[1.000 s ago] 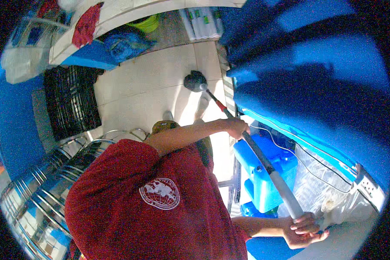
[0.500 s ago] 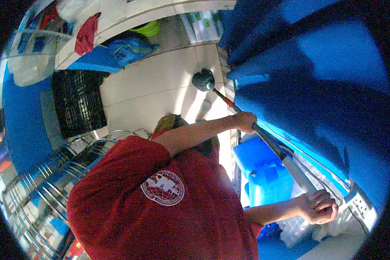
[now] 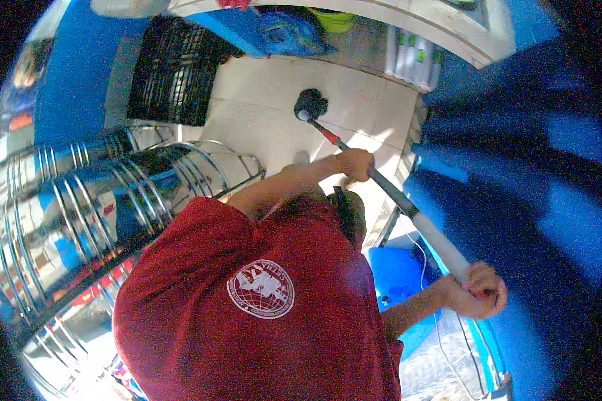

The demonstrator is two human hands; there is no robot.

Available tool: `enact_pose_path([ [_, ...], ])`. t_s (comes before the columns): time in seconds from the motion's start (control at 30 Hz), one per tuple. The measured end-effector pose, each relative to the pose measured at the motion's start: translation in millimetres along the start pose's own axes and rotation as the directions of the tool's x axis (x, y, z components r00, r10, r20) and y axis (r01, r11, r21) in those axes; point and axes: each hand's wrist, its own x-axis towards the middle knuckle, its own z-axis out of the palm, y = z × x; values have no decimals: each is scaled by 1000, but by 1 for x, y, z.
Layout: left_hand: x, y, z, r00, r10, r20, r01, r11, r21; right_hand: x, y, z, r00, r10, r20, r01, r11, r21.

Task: The person mops a tiled floor using a mop with a long handle. They move the mop back and forth across the floor, navigating around blue containers, a metal rack, and a washing machine.

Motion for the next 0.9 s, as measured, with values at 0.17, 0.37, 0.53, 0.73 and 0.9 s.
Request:
enact_pose_path([
  [0.17, -65, -107, -36, 956, -290, -55, 289, 957, -11, -71, 18, 88, 924, 76, 375, -221, 906, 361],
  [0.37, -143, -238, -58, 889, -364, -277, 354, 931, -87, -156, 10, 177, 600, 264, 755, -659, 699, 279],
  [0.53, -197, -341, -61, 807, -425, -410, 406, 903, -139, -230, 35, 230, 265, 229, 937, -781, 620, 70],
  [0.73, -195, -400, -86, 829, -541, 144, 487, 824, 290, -279, 63, 244, 306, 307, 901, -816, 572, 82],
  [0.9, -137, -311, -99, 940, -181, 288, 42, 902, 429, -226, 47, 169, 499, 527, 688, -742, 669, 26],
])
